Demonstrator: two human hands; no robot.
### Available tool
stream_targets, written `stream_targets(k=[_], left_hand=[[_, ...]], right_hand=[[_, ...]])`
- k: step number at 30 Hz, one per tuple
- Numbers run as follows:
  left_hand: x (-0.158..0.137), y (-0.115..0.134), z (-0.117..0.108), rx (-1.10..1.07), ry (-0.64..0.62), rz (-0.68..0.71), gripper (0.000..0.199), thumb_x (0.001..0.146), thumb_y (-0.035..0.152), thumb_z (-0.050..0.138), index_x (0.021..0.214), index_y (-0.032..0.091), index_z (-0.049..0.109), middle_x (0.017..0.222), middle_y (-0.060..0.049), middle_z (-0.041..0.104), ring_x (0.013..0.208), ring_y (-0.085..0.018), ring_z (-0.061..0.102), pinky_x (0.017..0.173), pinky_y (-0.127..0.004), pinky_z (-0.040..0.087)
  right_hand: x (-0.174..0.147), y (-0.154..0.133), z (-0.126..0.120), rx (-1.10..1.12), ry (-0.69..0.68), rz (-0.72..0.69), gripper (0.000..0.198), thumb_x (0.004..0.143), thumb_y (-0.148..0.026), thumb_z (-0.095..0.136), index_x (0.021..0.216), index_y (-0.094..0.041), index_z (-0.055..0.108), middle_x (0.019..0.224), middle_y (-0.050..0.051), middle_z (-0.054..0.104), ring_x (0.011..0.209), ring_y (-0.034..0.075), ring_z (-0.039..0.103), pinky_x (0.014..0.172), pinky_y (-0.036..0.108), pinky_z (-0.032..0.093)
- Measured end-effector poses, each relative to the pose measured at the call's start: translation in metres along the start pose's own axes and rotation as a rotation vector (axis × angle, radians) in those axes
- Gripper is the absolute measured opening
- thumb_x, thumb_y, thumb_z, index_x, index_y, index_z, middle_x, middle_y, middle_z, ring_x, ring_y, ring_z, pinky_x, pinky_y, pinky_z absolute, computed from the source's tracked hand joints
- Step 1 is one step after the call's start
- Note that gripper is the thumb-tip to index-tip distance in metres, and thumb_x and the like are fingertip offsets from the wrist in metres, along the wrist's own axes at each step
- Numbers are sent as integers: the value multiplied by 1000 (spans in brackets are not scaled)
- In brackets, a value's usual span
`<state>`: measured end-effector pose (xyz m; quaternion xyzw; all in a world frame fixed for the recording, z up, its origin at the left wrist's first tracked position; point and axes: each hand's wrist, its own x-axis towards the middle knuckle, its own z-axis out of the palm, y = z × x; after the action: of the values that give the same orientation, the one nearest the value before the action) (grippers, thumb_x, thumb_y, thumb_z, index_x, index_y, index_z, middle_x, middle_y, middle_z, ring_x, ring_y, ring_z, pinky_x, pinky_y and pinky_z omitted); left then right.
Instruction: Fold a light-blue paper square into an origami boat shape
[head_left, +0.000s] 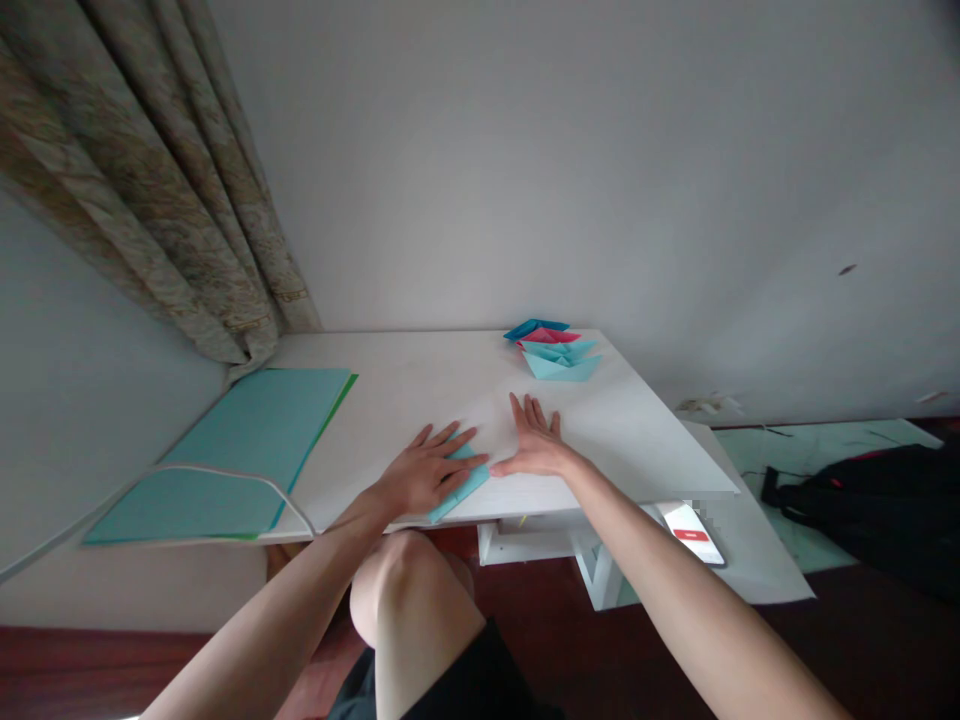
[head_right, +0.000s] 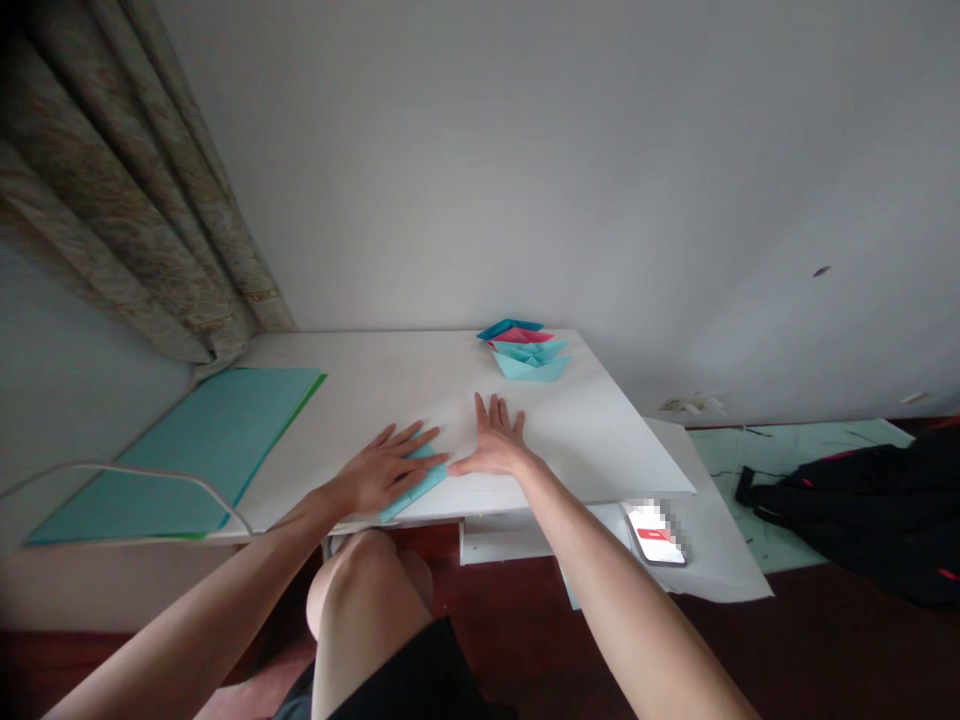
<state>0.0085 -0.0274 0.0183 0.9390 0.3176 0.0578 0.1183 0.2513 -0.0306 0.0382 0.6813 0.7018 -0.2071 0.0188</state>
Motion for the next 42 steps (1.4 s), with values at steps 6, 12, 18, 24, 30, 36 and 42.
stream_targets(k=[6,12,18,24,30,36,42], left_hand=[[12,0,0,1,-8,-46,41,100,49,24,139,53,37,158,8,19,147,-27,15,113,-62,13],[26,-3,1,19,-26,-73,42,100,49,23,140,54,34,159,8,15,147,-30,11,112,-64,12],[27,-4,3,22,-26,-96,42,100,49,24,141,55,31,160,8,11,147,-32,7,112,-65,11],[27,-4,4,28,-16,-94,42,100,50,23,141,56,30,160,9,12,147,-31,8,111,-66,12],[27,-5,5,32,-13,-83,43,99,50,23,141,55,30,160,8,12,147,-32,8,111,-66,12],[27,-5,5,39,-6,-79,43,100,50,23,142,55,29,160,8,12,147,-32,8,111,-66,12],[27,-4,5,39,-8,-84,43,100,49,23,142,54,30,160,8,13,147,-32,9,111,-66,12]], right_hand=[[3,2,-7,39,38,-25,143,55,-64,75,149,-16,-21,156,23,-19,145,29,-16,112,57,-7],[11,7,-10,31,26,-33,143,54,-66,75,150,-16,-18,158,20,-14,145,28,-15,114,54,-7],[13,8,-9,6,3,-23,142,54,-69,73,150,-15,-16,157,18,-15,145,29,-15,114,55,-8],[15,9,-5,-23,0,-33,142,53,-73,71,151,-18,-16,158,18,-17,145,30,-17,113,55,-9],[13,3,-2,-49,-23,-34,140,55,-74,69,150,-20,-18,158,17,-18,144,32,-18,113,55,-10],[12,1,-6,-40,-55,-26,144,51,-77,69,150,-19,-17,156,18,-21,143,31,-21,112,55,-11],[13,-13,-17,-69,-156,5,149,47,-79,70,149,-20,-20,154,17,-28,140,33,-29,110,59,-12]])
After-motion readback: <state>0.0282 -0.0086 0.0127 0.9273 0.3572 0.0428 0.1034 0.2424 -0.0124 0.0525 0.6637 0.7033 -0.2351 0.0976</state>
